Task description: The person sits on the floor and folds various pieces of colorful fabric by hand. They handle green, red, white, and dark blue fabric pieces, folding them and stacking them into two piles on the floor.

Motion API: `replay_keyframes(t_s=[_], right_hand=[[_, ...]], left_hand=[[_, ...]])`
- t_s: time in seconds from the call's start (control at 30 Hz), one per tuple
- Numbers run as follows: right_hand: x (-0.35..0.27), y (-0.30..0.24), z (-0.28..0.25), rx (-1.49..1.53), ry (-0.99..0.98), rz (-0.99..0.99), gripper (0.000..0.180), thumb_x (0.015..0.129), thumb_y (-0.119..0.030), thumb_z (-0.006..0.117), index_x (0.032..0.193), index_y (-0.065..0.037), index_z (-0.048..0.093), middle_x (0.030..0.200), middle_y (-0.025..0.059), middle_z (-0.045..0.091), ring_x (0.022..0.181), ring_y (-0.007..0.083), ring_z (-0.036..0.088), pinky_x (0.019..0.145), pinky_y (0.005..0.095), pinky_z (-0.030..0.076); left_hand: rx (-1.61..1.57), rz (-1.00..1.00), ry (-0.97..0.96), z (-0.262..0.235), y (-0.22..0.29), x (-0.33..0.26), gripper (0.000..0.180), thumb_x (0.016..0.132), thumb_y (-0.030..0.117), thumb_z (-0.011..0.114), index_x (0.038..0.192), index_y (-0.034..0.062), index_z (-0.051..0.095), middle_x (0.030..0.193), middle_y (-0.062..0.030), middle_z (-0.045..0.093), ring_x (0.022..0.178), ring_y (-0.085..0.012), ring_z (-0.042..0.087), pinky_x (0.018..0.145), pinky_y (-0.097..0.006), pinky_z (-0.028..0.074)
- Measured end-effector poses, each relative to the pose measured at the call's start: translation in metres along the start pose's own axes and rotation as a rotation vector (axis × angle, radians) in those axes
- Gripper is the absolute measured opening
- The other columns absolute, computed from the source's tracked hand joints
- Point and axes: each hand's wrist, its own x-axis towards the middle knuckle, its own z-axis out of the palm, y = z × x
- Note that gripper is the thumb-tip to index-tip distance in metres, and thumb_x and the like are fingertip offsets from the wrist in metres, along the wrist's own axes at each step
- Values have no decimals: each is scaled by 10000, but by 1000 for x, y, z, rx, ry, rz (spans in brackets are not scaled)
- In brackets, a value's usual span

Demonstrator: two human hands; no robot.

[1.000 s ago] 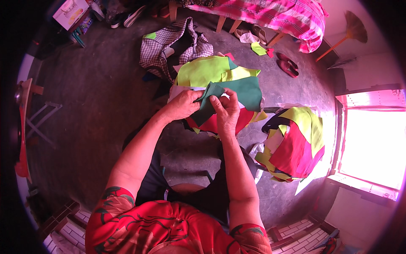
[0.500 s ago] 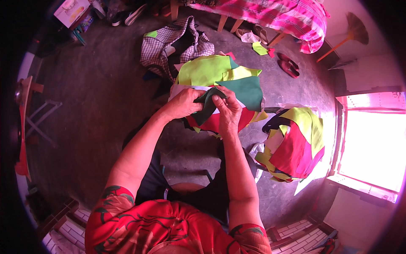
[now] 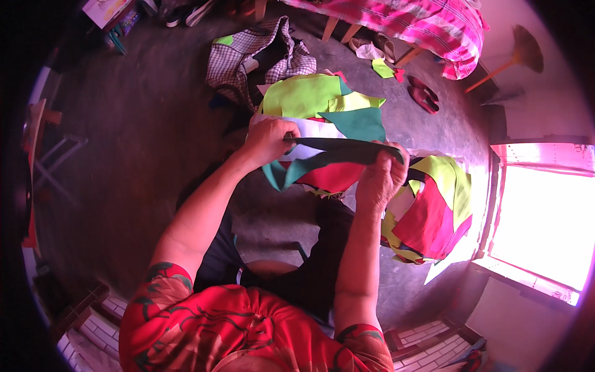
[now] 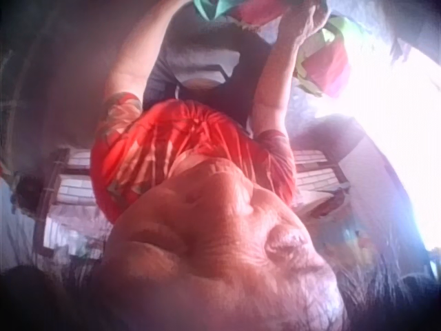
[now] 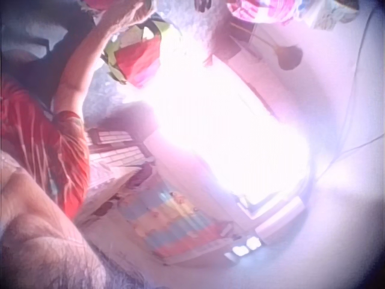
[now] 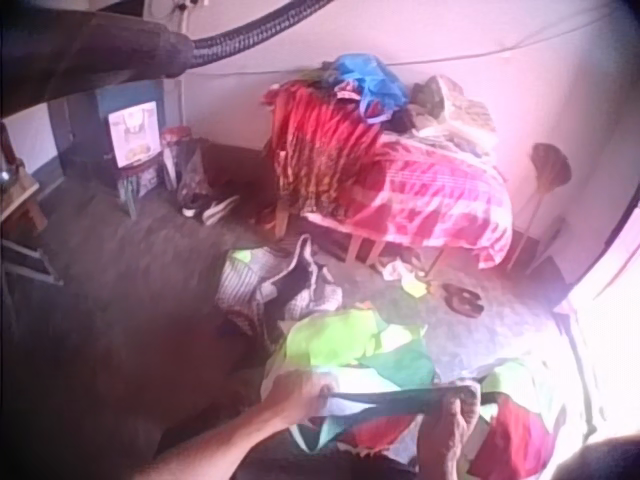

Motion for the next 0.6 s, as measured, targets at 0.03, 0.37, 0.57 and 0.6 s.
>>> replay_keyframes(t_s=[0.03, 0.37, 0.57, 0.6], right_hand=[[-1, -5, -2, -4, 17, -14, 203, 875, -68, 596, 1072, -44, 553, 1015, 67, 597, 889, 190, 604, 815, 316, 480], [11, -34, -35, 0, 139, -98, 204, 921, -169, 548, 1114, -104, 541, 1007, 53, 623, 929, 170, 600, 817, 319, 495], [15, -45, -33, -57, 241, -168, 269, 922, -249, 542, 1140, -92, 515, 1023, 83, 622, 945, 200, 611, 872, 350, 497], [16, -45, -37, -80, 216, -175, 271, 921, -251, 543, 1138, -90, 515, 1025, 86, 623, 940, 201, 614, 865, 348, 502]], left_hand=[[42, 44, 86, 1, -1, -1, 91, 667, 98, 659, 754, 119, 642, 714, -76, 641, 742, -275, 621, 671, -402, 454], [240, 45, 223, -5, -2, -1, 72, 674, 39, 580, 715, 87, 614, 659, -128, 633, 639, -305, 632, 566, -439, 457], [307, -62, 142, -4, -5, 1, 83, 647, 88, 632, 722, 122, 623, 706, -95, 643, 718, -303, 632, 605, -431, 473], [319, -61, 142, -5, -5, 1, 84, 644, 87, 633, 720, 120, 622, 707, -97, 643, 717, -303, 632, 604, -432, 472]])
